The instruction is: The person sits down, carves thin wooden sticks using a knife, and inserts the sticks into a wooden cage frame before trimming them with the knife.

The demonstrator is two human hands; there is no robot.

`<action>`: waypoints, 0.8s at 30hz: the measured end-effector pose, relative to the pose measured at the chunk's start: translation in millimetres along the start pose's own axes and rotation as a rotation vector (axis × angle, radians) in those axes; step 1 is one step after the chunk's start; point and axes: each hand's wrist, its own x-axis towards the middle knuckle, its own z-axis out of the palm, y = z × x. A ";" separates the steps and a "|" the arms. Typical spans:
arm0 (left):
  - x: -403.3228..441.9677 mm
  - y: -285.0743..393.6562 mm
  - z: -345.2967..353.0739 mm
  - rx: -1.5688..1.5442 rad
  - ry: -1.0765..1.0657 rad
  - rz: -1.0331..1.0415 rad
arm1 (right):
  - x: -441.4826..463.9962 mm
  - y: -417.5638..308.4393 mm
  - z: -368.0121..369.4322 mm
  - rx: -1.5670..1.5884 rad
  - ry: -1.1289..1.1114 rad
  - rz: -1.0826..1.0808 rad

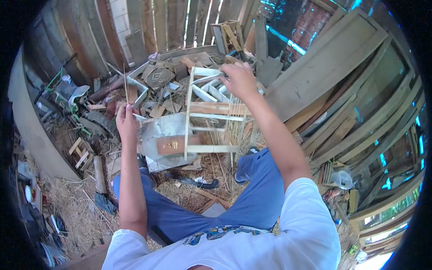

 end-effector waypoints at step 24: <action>14.5 13.9 -113.6 -0.609 0.091 -0.265 | 46.9 -121.9 191.3 0.420 -0.243 -0.196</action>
